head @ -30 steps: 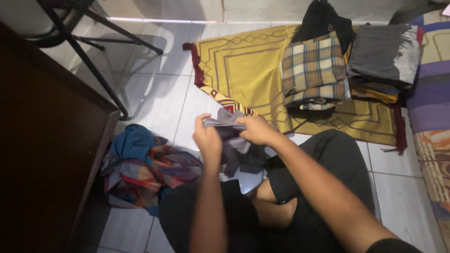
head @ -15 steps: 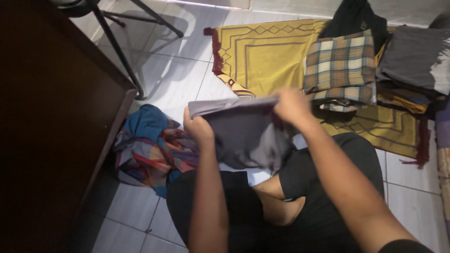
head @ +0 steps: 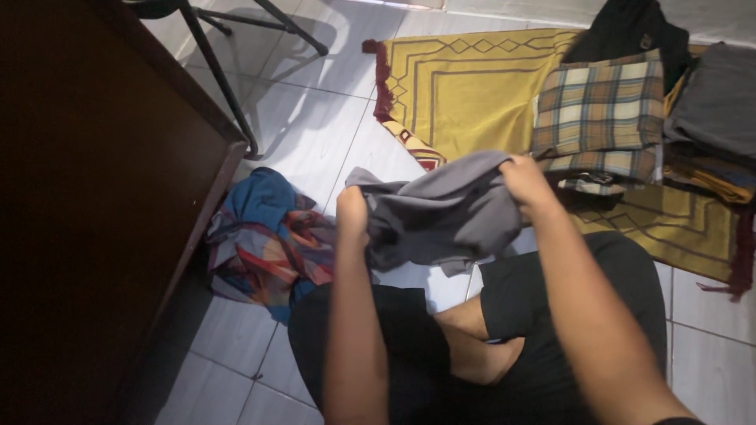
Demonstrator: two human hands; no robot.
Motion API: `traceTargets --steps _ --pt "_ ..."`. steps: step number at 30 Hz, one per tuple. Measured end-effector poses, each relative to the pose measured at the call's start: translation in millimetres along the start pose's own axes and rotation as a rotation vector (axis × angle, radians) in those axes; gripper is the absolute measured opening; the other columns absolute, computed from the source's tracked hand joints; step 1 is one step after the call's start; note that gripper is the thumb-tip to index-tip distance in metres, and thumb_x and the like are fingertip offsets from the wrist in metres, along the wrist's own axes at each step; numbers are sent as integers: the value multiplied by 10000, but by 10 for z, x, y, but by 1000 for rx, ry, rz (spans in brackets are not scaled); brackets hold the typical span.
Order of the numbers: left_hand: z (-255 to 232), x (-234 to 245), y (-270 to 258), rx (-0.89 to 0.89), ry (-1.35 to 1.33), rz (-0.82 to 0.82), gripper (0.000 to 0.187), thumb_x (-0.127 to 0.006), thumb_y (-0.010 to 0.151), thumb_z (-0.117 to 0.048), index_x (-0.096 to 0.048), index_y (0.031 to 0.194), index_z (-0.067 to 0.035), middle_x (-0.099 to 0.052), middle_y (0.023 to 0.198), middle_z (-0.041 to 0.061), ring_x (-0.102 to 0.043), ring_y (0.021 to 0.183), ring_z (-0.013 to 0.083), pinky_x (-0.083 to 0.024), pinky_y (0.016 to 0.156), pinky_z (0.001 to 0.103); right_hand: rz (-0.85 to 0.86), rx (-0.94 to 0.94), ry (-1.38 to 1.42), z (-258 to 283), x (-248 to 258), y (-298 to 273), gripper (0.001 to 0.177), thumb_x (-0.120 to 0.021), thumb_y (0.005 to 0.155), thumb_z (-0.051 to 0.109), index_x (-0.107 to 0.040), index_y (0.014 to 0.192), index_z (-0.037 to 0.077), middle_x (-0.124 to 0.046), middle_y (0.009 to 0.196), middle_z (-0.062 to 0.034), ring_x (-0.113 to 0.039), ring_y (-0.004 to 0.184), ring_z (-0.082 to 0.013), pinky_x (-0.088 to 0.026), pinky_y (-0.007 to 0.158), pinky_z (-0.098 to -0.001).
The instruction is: Folding various pieces of laundry and a prayer mat while sitting on the floor.
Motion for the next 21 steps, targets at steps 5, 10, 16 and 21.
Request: traceTargets --steps 5,10,16,21 --pt "-177 317 -48 118 -332 243 306 -555 976 -284 -691 1017 -13 -661 911 75 -619 806 186 -522 739 375 -332 162 314 -326 293 153 368 -442 849 25 -702 1109 13 -720 1011 -106 -681 912 -215 -549 824 -354" --pt "-700 663 -504 179 -500 468 260 -630 833 -168 -699 1051 -45 -689 958 75 -668 852 193 -554 795 352 -841 545 -304 -258 695 17 298 -499 917 -42 -737 1097 -48 -675 1043 -165 -656 960 -267 -542 843 -379" --pt "-13 476 171 202 -582 343 328 -687 896 -243 -716 1109 4 -709 1024 150 -664 862 258 -491 691 380 -528 230 78 -717 762 335 312 -481 1018 61 -748 1128 -56 -753 1083 -122 -715 971 -217 -534 852 -368" --pt "-306 130 -107 -180 843 -312 484 -760 778 -362 -685 1080 8 -697 1010 282 -677 960 438 -548 805 529 -205 -2 -560 -1084 345 404 328 -700 826 185 -741 1109 24 -709 1019 -245 -690 956 -421 -546 853 -508"
Point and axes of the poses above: each hand's wrist, its own y-axis towards the middle knuckle, its own x-axis out of the back of the hand, z = x × y, the point moved 3 cm from there along y, towards the middle knuckle
